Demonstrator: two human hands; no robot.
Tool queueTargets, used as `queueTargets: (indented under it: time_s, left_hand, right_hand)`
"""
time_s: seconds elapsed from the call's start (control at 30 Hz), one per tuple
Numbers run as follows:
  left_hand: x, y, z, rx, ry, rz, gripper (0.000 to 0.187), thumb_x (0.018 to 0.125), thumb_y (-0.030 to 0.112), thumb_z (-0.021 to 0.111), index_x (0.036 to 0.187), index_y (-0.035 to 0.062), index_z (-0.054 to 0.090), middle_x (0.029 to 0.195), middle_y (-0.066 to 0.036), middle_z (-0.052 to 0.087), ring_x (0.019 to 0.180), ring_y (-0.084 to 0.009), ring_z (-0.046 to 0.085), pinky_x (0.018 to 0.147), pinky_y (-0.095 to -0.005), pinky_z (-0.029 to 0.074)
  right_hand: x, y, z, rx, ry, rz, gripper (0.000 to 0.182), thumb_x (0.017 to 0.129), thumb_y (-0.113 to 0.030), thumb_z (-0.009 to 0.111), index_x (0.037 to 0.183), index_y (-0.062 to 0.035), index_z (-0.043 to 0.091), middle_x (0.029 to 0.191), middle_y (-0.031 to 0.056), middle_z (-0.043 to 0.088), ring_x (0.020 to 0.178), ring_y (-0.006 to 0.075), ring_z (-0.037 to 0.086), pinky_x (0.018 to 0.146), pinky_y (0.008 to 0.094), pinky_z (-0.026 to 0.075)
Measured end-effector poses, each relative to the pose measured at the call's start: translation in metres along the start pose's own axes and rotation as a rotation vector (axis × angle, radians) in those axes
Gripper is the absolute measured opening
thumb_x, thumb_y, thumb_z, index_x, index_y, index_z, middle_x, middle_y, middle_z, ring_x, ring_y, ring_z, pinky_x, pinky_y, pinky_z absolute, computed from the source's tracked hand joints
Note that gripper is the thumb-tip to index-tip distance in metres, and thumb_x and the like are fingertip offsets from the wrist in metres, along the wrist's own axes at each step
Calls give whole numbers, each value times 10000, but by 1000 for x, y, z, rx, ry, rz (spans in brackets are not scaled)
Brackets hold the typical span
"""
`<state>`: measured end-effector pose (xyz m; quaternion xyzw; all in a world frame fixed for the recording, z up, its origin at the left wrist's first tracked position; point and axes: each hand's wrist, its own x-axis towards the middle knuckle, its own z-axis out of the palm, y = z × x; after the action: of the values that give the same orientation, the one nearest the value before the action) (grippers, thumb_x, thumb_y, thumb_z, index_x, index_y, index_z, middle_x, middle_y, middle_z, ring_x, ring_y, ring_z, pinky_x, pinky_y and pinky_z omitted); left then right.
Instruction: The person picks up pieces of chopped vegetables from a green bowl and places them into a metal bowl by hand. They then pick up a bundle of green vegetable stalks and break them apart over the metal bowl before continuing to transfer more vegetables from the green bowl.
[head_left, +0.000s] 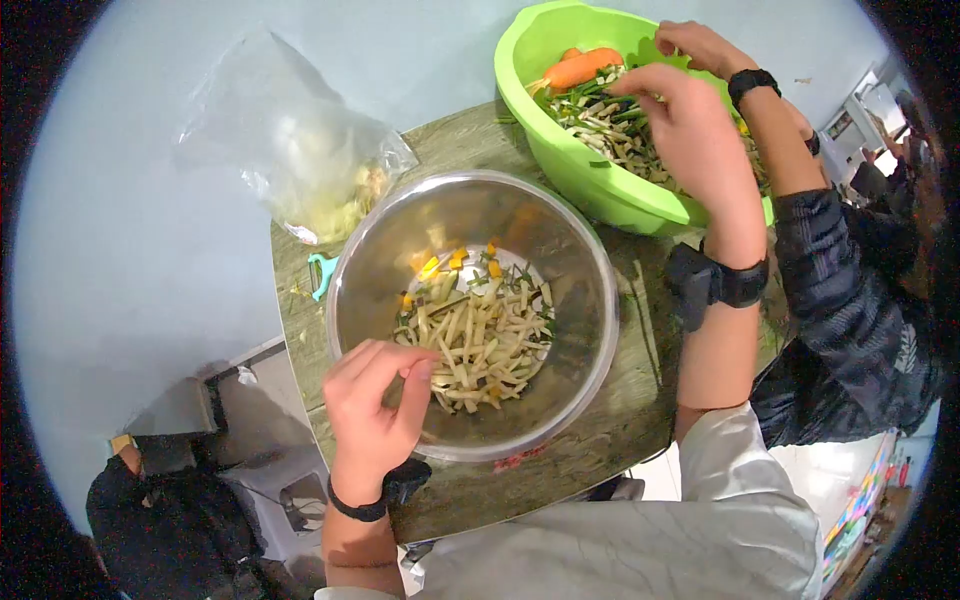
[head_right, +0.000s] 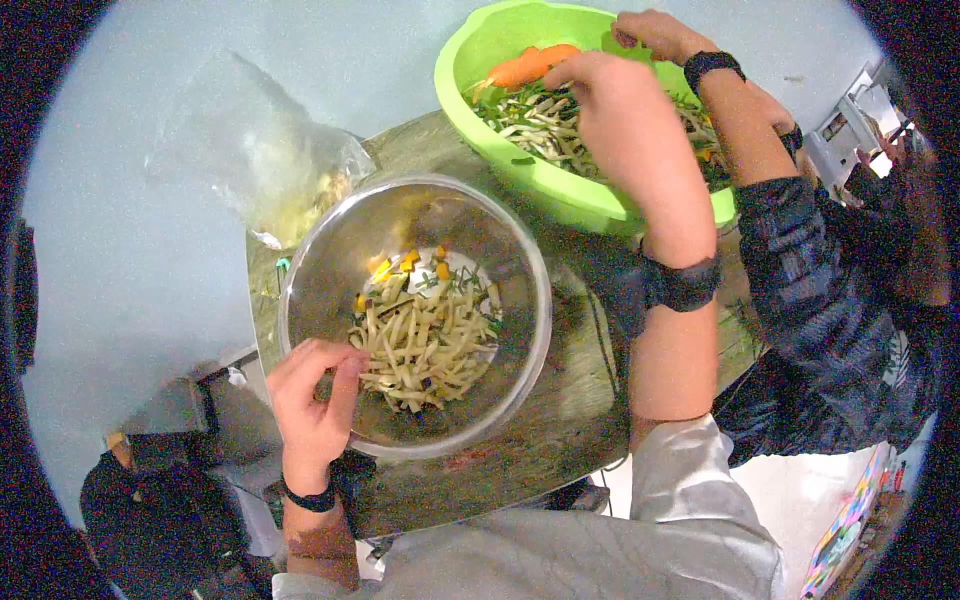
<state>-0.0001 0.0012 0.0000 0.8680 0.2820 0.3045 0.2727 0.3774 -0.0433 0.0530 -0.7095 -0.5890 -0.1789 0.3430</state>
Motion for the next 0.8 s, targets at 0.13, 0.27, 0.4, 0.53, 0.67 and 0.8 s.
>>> queueTargets:
  time_s: [0.13, 0.27, 0.4, 0.53, 0.67, 0.8]
  left_hand:
    - [1, 2, 0, -3, -4, -7, 57, 899, 22, 681, 869, 9, 728, 805, -123, 727, 733, -279, 682, 697, -357, 516]
    - [0, 1, 0, -12, 8, -5, 59, 897, 16, 677, 875, 7, 732, 807, -125, 727, 735, -273, 682, 701, -354, 517]
    - [-1, 0, 0, -17, 4, -9, 60, 896, 8, 674, 878, 3, 731, 810, -125, 725, 734, -266, 681, 696, -346, 518]
    - [0, -3, 1, -13, 7, 14, 60, 896, 5, 673, 877, 3, 731, 813, -122, 726, 734, -261, 682, 690, -342, 519]
    - [-2, -2, 2, -23, 21, -4, 62, 897, 5, 673, 878, 7, 732, 814, -119, 728, 732, -259, 683, 691, -341, 517]
    - [-1, -2, 3, -31, 41, 27, 49, 878, 1, 687, 873, 10, 734, 791, -117, 712, 712, -259, 672, 677, -341, 509]
  right_hand:
    - [-7, 2, 16, 123, -216, -76, 259, 843, 59, 550, 1009, -10, 736, 1053, 213, 734, 1049, 420, 687, 936, 465, 537]
    - [-8, 1, 14, 175, -308, -121, 298, 830, 74, 521, 1020, 5, 740, 1182, 195, 734, 1109, 398, 682, 995, 441, 532]
    - [-9, -2, 11, 188, -436, -37, 285, 920, 88, 499, 1089, 18, 717, 1265, 131, 720, 1221, 340, 646, 1045, 392, 503]
    - [-7, -8, 8, 122, -427, 33, 260, 933, 59, 556, 1124, 8, 725, 1294, 130, 701, 1244, 327, 628, 1055, 386, 495]
    - [-7, 4, 21, 98, -70, -141, 236, 868, 9, 592, 1051, 40, 738, 1033, 217, 754, 1042, 406, 706, 959, 443, 542]
    - [0, -7, 5, 211, -35, 110, 219, 871, -78, 722, 1059, 35, 735, 960, 175, 763, 886, 270, 743, 833, 370, 579]
